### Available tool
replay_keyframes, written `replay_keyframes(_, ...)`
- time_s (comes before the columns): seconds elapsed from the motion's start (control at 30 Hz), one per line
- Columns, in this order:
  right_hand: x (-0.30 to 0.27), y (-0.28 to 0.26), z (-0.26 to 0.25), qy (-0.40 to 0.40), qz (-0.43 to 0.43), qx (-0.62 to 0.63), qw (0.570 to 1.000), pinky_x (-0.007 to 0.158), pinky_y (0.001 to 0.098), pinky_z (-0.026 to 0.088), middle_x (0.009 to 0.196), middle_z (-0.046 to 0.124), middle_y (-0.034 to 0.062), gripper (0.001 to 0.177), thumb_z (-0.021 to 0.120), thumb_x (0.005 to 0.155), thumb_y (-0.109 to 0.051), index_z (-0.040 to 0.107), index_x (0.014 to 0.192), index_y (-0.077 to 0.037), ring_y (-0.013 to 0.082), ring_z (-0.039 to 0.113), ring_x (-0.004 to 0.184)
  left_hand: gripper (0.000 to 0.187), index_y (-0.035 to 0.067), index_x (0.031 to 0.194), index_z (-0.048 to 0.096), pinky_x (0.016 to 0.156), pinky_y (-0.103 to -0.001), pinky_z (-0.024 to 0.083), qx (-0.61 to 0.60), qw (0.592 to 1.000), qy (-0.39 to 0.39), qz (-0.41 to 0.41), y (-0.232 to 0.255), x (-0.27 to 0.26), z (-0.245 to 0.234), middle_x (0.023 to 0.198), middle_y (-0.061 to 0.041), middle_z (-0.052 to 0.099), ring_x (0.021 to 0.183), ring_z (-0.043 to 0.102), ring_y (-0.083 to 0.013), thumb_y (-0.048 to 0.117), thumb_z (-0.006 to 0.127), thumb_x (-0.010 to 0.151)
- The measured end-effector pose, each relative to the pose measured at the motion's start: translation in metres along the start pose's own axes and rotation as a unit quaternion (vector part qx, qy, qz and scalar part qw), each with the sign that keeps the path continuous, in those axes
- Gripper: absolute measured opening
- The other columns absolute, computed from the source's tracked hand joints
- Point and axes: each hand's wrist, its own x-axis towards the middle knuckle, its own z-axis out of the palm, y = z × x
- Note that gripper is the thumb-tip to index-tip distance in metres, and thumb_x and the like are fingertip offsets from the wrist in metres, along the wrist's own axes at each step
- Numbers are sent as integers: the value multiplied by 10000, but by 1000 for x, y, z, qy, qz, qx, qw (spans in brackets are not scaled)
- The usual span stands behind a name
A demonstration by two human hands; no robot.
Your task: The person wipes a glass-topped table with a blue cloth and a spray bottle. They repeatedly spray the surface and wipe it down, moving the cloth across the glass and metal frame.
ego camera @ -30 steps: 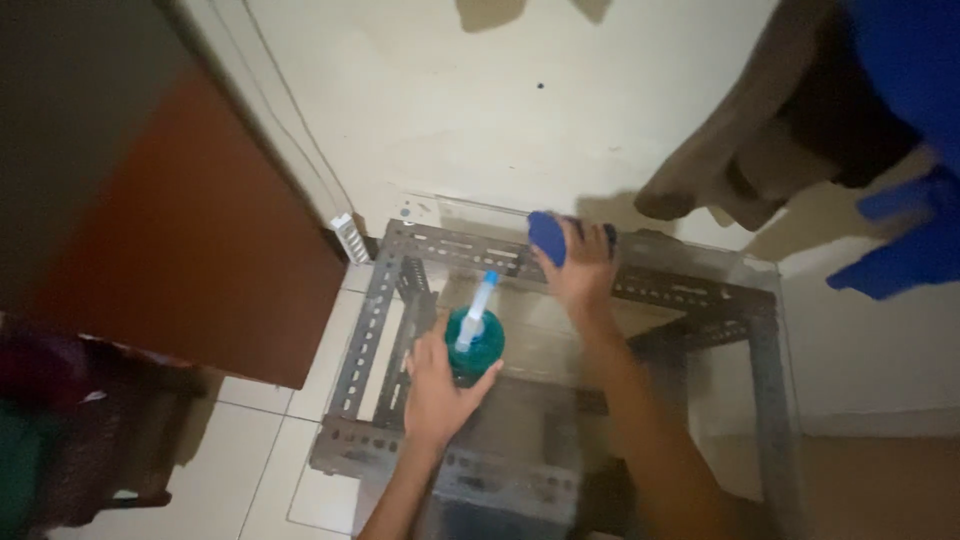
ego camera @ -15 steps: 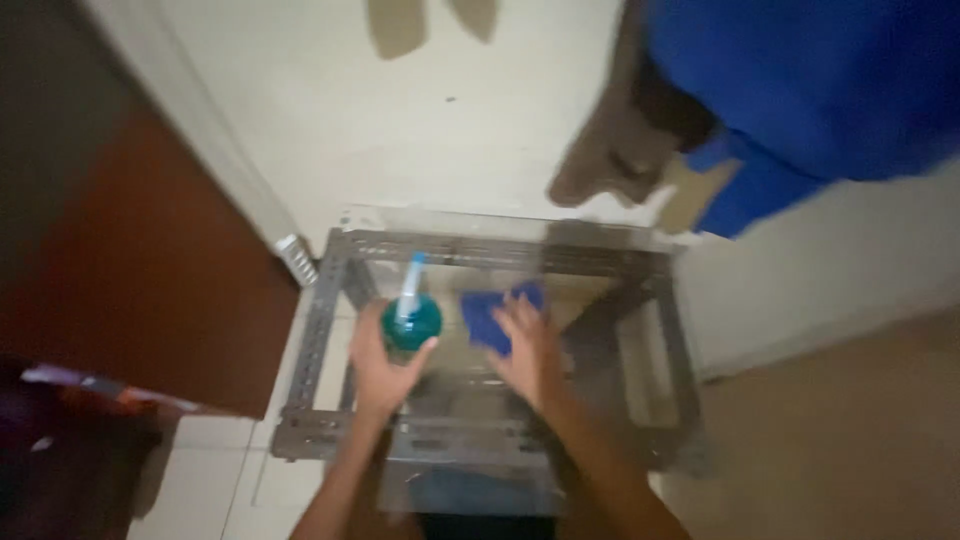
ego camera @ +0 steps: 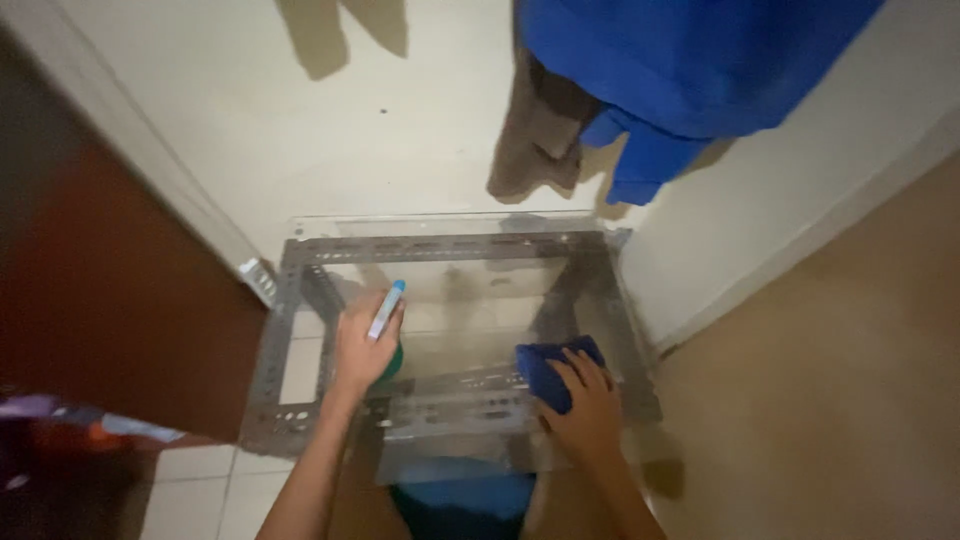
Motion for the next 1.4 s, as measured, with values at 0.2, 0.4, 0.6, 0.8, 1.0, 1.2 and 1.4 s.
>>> replay_keyframes(0.2, -1, 22, 25, 34, -26, -69, 997, 1131, 578, 352, 1490, 580, -32, 645, 778, 723, -577, 681, 1304, -316, 252, 483, 1426, 269, 53, 1118, 638, 618, -560, 479, 119, 958, -2, -259, -45, -52, -56, 732, -259, 705, 728, 669, -522, 248, 631, 933)
replay_keyframes(0.4, 0, 1, 4, 0, 11, -72, 997, 1106, 606, 375, 1514, 566, -47, 617, 715, 777, -598, 654, 1343, -360, 235, 463, 1450, 453, 128, 830, 770, 497, -334, 413, 4, 916, 2, -400, 3, -59, -82, 601, -17, 625, 530, 534, -141, 505, 587, 999)
replay_keyframes(0.6, 1, 7, 9, -4, -1, -59, 998, 1083, 622, 400, 1534, 547, -36, 640, 689, 788, -622, 630, 1368, -357, 267, 457, 1454, 566, 90, 555, 612, 538, -425, 415, -23, 925, -78, -370, 21, -63, 15, 517, -84, 611, 497, 577, -193, 473, 621, 972)
replay_keyframes(0.8, -2, 10, 9, 13, -28, -56, 998, 1111, 589, 375, 1527, 548, -4, 632, 708, 803, -577, 633, 1377, -324, 275, 451, 1458, 517, 174, 560, 483, 504, -362, 308, -121, 917, -109, -364, 49, -70, 1, 507, 22, 470, 481, 445, -144, 426, 595, 998)
replay_keyframes(1.0, -9, 6, 3, 74, 6, 77, 994, 1087, 503, 450, 1337, 679, 145, 614, 850, 763, -383, 700, 1284, -96, 332, 616, 1240, 401, 128, 791, 600, 596, -331, 413, -122, 907, -42, -401, 47, -85, -43, 631, -40, 574, 585, 542, -183, 450, 569, 1027)
replay_keyframes(1.2, -22, 15, -36, 119, 456, 281, 836, 1151, 501, 335, 1524, 495, 180, 906, 505, 890, -706, 441, 1541, -79, 363, 483, 1379, 701, 181, 1433, 637, 1093, -269, 409, -103, 859, -82, -495, 96, -80, -80, 1404, -54, 671, 1296, 615, -181, 604, 513, 888)
replay_keyframes(1.4, -40, -4, -103, 99, 352, 702, 611, 1296, 537, 173, 1720, 120, 174, 956, 419, 952, -773, 112, 1659, -207, 350, 178, 1582, 589, -7, 718, 722, 732, -467, 448, -104, 876, -93, -461, 79, -111, -32, 710, -202, 672, 778, 637, -375, 545, 649, 908)
